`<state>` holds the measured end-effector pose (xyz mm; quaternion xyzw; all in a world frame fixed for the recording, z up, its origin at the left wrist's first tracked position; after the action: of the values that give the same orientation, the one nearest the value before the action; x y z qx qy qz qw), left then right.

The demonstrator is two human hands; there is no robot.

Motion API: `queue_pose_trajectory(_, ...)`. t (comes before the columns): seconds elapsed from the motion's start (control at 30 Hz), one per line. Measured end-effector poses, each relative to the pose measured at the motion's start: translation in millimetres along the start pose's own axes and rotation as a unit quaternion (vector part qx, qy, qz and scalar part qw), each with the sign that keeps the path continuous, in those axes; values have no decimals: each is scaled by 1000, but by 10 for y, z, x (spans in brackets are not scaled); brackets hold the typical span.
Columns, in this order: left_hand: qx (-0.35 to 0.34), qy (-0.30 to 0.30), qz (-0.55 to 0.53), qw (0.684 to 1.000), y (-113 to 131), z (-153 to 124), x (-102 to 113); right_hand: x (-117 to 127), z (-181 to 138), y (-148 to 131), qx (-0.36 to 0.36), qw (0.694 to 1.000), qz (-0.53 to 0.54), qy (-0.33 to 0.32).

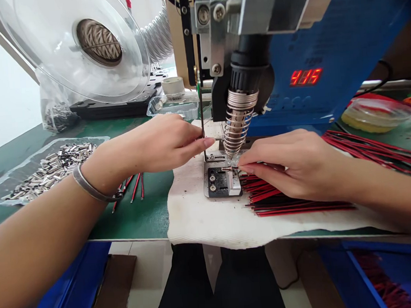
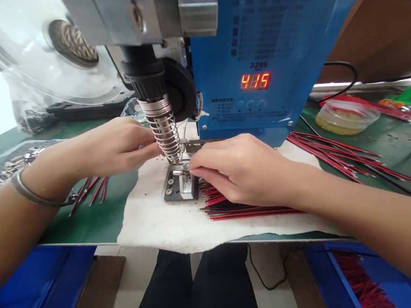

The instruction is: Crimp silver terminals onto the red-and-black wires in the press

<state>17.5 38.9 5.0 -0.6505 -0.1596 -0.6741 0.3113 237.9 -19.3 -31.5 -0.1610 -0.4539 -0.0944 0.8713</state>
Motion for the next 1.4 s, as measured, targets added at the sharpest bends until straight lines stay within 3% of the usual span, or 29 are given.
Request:
queue_pose_trajectory(1.03,-2,7,32,999,14,-17,-45,13,4,6,-7,1000,-3,-3)
queue_pose_trajectory(1.4,22,-12,-4,1000,21,-15,-44,-5,11,-1,-6,1000,2,-5)
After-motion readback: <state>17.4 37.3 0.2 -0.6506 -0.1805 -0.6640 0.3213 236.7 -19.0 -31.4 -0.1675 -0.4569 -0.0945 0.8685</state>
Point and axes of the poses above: each hand's wrist, its own z-axis towards the middle knuckle, its own x-axis out of the back of the hand, y = z × x, the point moved 3 cm from there along z, towards the middle knuckle, and after that the axes turned 10 degrees about z, right-handed, at the moved point
